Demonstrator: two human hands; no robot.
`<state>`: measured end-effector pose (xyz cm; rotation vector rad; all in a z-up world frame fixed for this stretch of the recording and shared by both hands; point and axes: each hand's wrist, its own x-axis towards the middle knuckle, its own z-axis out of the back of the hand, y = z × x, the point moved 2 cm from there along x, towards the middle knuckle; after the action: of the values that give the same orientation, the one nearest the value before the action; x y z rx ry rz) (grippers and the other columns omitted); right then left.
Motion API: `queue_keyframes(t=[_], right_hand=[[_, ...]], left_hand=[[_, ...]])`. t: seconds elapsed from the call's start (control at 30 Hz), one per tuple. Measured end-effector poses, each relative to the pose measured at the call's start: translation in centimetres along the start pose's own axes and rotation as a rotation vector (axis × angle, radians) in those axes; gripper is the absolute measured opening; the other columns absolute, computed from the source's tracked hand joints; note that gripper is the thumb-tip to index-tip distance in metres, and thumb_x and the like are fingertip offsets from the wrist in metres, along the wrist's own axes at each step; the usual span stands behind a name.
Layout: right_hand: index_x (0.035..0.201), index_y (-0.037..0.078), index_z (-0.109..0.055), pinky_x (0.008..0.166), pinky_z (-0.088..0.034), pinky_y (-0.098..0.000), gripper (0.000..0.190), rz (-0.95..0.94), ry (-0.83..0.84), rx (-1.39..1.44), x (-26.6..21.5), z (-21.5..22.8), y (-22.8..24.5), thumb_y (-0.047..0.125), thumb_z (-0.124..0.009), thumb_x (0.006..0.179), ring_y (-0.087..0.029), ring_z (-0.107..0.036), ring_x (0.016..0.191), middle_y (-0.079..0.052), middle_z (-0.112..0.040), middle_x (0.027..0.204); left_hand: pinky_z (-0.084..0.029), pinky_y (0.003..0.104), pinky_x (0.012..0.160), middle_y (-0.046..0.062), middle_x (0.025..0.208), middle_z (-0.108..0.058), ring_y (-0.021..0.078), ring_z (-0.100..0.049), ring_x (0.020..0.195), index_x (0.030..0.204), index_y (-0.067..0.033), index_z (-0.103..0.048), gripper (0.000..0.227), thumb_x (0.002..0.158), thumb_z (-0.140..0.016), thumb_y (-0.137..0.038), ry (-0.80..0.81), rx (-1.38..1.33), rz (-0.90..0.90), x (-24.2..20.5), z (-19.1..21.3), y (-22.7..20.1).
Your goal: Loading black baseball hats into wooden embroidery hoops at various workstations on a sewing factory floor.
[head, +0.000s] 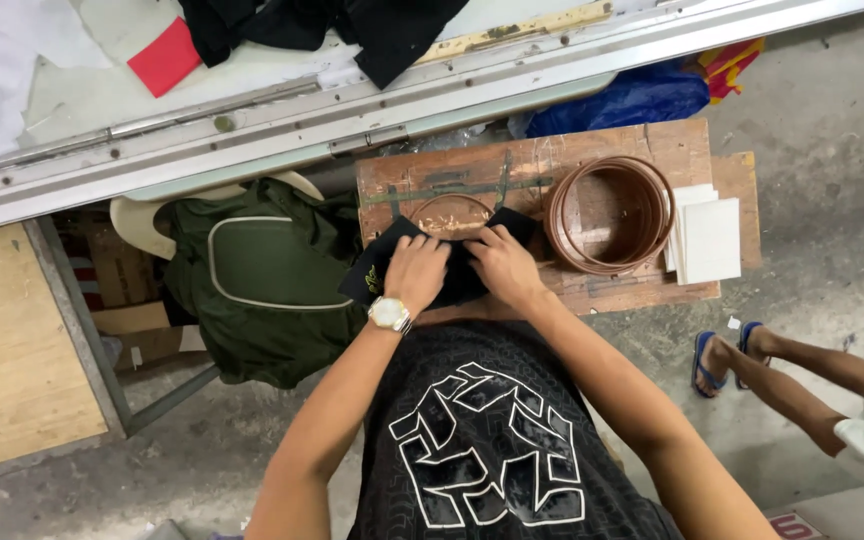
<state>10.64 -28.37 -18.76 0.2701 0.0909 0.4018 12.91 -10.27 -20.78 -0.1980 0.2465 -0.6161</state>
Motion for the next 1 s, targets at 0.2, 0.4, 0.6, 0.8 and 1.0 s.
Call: queue_keyframes(t=[0.2, 0.4, 0.6, 0.8, 1.0], right_hand=[[0.113, 0.013, -0.072, 0.094, -0.055, -0.0292, 0.033, -0.146, 0.019, 0.119, 0.1, 0.7, 1.5, 0.025, -0.080, 0.084, -0.023, -0.059, 0.113, -0.002, -0.061, 0.116], [0.117, 0.013, -0.071, 0.097, -0.056, -0.0268, 0.036, -0.112, 0.084, 0.142, 0.4, 0.7, 0.9, 0.023, -0.080, 0.084, -0.021, -0.058, 0.117, -0.001, -0.059, 0.118], [0.114, 0.012, -0.070, 0.099, -0.056, -0.0281, 0.035, -0.133, 0.104, 0.074, 0.6, 0.4, 1.6, 0.019, -0.081, 0.082, -0.023, -0.056, 0.118, -0.003, -0.056, 0.120], [0.130, 0.010, -0.065, 0.105, -0.052, -0.0337, 0.055, -0.075, 0.106, 0.108, -0.5, 1.7, 1.4, 0.023, -0.084, 0.079, -0.028, -0.054, 0.123, -0.007, -0.053, 0.128], [0.130, 0.010, -0.066, 0.099, -0.054, -0.0339, 0.060, -0.007, 0.136, -0.010, -0.8, -1.2, -0.2, 0.023, -0.087, 0.075, -0.028, -0.054, 0.124, -0.006, -0.054, 0.128]], left_hand=[[-0.052, 0.041, 0.089, 0.012, 0.106, -0.064, 0.0333, -0.062, 0.105, 0.112, -0.0089, -0.064, 0.021, 0.091, -0.066, -0.013, 0.010, -0.266, 0.007, 0.2, 0.4, 0.4], [-0.045, 0.037, 0.088, 0.003, 0.098, -0.064, 0.0234, -0.062, 0.098, 0.110, -0.0153, -0.069, 0.018, 0.092, -0.065, -0.020, -0.013, -0.059, -0.164, -0.7, -2.1, 2.0], [-0.051, 0.038, 0.087, 0.008, 0.100, -0.059, 0.0286, -0.060, 0.103, 0.110, -0.0097, -0.064, 0.022, 0.090, -0.065, -0.019, -0.031, -0.196, -0.168, 1.4, -2.9, 0.8], [-0.051, 0.041, 0.088, 0.007, 0.102, -0.060, 0.0286, -0.062, 0.103, 0.109, -0.0115, -0.060, 0.025, 0.088, -0.069, -0.023, 0.047, -0.176, -0.083, 0.7, -2.2, 0.8], [-0.044, 0.039, 0.086, 0.003, 0.095, -0.060, 0.0242, -0.061, 0.096, 0.105, -0.0152, -0.068, 0.022, 0.088, -0.072, -0.030, 0.127, -0.023, -0.121, -1.2, -0.9, 2.3]])
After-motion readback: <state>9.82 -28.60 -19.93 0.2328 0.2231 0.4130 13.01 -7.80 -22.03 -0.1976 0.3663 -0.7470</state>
